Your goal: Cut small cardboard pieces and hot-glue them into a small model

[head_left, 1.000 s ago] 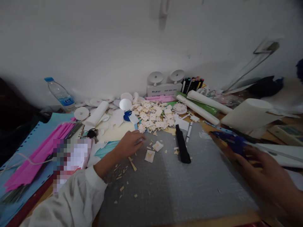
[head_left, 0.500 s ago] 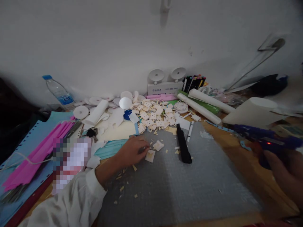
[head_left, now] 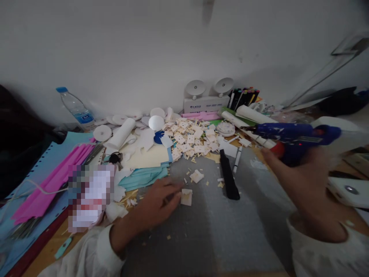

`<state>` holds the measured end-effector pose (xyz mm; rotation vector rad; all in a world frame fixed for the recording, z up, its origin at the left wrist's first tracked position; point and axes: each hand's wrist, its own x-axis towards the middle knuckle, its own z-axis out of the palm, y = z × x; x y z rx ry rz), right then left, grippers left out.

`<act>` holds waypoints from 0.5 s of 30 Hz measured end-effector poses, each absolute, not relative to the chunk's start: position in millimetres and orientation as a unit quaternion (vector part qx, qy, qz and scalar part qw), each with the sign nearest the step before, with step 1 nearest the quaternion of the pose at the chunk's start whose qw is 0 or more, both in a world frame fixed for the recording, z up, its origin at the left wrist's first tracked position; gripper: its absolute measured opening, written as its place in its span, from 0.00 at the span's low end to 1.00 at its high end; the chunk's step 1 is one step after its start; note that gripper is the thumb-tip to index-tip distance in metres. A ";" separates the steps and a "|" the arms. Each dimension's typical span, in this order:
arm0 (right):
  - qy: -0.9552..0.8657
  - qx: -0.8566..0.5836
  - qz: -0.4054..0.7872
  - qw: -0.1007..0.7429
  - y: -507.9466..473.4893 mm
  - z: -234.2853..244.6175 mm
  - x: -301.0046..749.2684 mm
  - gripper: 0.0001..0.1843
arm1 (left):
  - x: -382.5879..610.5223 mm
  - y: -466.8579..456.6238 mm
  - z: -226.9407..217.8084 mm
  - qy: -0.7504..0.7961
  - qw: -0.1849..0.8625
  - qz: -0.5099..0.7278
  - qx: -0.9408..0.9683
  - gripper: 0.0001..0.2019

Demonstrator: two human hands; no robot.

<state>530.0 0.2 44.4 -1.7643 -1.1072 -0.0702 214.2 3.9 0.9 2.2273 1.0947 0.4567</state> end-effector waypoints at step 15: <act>-0.635 -0.642 -0.010 0.431 -25.3 -6.4 473.3 0.11 | 217.4 -13.2 3.3 0.363 0.791 0.409 0.273 0.06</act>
